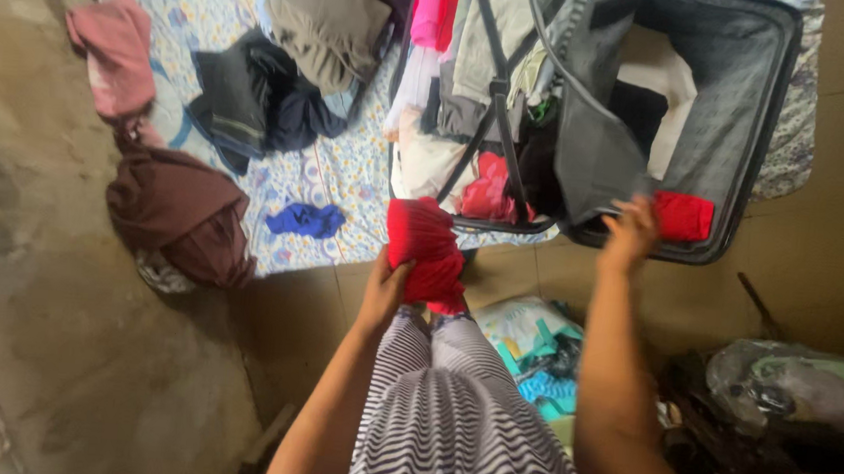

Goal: The person folds various garments including a black top, a red top, and a dark blue top, then places them into an open suitcase on a bed. The person also folds and packs a pair of grey shorts.

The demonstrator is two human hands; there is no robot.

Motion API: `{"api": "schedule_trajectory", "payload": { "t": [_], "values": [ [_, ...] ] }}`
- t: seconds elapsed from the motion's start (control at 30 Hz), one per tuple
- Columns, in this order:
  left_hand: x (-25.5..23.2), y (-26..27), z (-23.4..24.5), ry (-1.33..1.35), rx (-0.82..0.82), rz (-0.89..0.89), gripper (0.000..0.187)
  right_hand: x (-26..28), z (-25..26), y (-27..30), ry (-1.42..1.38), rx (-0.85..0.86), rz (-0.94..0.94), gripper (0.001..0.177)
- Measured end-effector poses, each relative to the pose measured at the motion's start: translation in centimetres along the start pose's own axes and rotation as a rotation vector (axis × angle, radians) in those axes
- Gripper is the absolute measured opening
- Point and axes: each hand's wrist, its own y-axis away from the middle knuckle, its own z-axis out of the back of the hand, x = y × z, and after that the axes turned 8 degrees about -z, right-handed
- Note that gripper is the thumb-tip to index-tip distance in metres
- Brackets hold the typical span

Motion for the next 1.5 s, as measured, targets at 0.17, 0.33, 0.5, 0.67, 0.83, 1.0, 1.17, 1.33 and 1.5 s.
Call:
{"api": "schedule_trajectory", "payload": {
  "t": [0.17, 0.33, 0.5, 0.67, 0.83, 1.0, 1.17, 1.33, 1.5],
  "values": [
    [-0.5, -2.3, -0.4, -0.065, 0.208, -0.044, 0.036, 5.1, 5.1, -0.3, 0.047, -0.292, -0.141, 0.039],
    [-3.1, -3.9, -0.4, -0.294, 0.524, 0.094, 0.057, 6.6, -0.2, 4.5, 0.488, 0.081, -0.034, 0.038],
    [-8.1, -6.3, -2.0, -0.494, 1.037, 0.025, 0.065, 7.0, -7.9, 11.7, 0.204, 1.019, -0.137, 0.085],
    [-10.1, -9.0, -5.7, -0.086, 0.835, 0.394, 0.056, 3.5, -7.7, 13.9, 0.054, 0.992, -0.562, 0.08],
    [-6.0, -13.4, -7.9, -0.216, 0.542, 0.586, 0.042, -2.8, -3.7, 12.3, 0.006, 0.925, -0.765, 0.077],
    [4.3, -17.5, -8.4, -0.134, 0.472, 0.568, 0.035, -4.6, 1.7, 9.3, 0.133, 0.883, -0.769, 0.073],
    [16.0, -22.7, -10.5, -0.675, 0.043, 0.038, 0.033, -2.8, 6.7, 3.0, 0.203, 0.767, -0.651, 0.065],
    [20.3, -27.5, -11.9, -0.925, -0.167, -0.502, 0.033, -1.4, 8.4, -4.3, 0.252, 0.638, -0.529, 0.066],
    [19.2, -28.1, -15.7, -0.249, 0.334, 0.241, 0.056, -0.7, 6.4, -9.5, 0.27, 0.612, -0.502, 0.067]
  ]
}}
